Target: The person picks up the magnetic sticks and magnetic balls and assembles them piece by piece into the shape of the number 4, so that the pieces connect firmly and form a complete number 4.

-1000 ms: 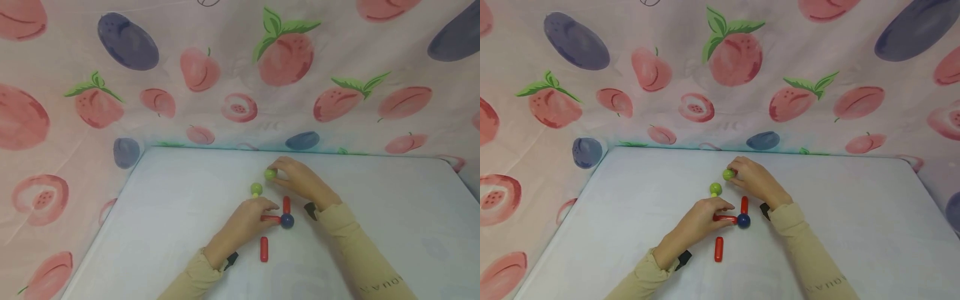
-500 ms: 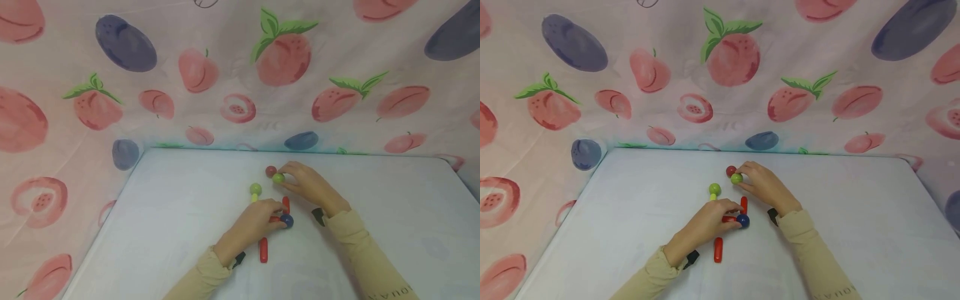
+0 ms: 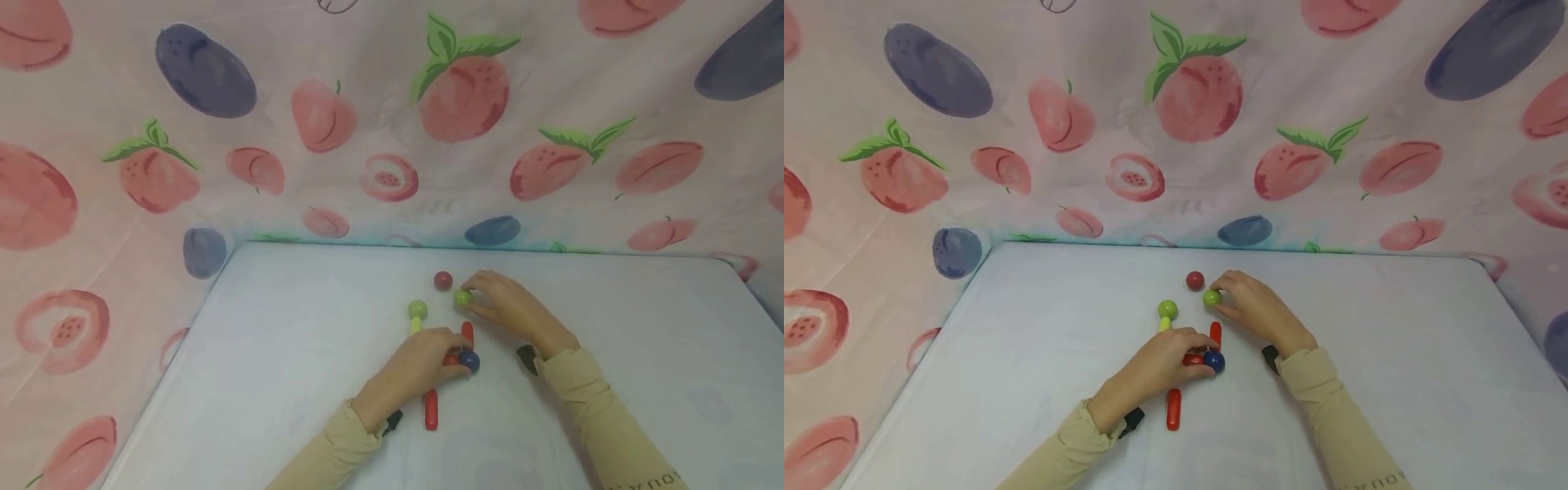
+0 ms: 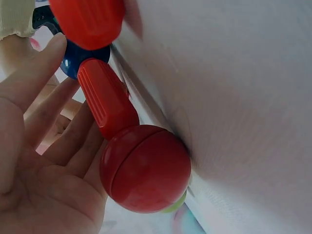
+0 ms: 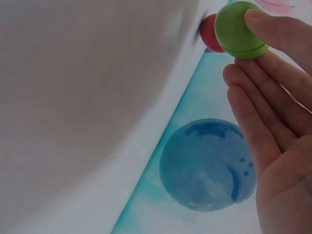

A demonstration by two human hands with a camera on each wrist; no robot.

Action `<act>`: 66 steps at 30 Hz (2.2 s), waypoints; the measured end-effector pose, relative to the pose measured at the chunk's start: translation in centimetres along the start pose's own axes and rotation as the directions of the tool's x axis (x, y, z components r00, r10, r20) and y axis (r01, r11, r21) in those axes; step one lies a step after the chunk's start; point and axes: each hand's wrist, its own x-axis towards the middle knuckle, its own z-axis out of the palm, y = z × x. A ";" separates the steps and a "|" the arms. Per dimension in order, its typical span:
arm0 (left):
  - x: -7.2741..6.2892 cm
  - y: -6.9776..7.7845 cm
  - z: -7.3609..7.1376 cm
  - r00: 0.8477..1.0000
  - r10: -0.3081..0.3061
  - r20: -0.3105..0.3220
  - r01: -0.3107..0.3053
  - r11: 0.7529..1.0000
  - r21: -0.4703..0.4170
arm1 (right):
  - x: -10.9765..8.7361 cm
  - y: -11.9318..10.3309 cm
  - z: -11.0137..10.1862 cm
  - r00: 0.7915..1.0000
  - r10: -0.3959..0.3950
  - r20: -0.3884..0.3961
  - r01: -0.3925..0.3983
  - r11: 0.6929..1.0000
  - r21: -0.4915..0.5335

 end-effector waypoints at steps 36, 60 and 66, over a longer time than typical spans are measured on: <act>0.3 0.2 0.0 1.000 0.004 0.013 -0.004 1.000 -0.008 | -0.8 0.6 0.3 0.988 0.080 0.129 -0.089 0.994 0.063; 0.0 -0.5 -0.4 0.999 0.034 0.030 -0.034 0.999 -0.015 | -1.3 0.4 0.5 0.991 0.064 0.116 -0.071 0.996 0.051; 0.0 -1.0 -0.4 0.997 0.060 0.038 -0.059 0.998 -0.027 | -1.4 0.4 0.5 0.994 0.056 0.095 -0.057 0.998 0.010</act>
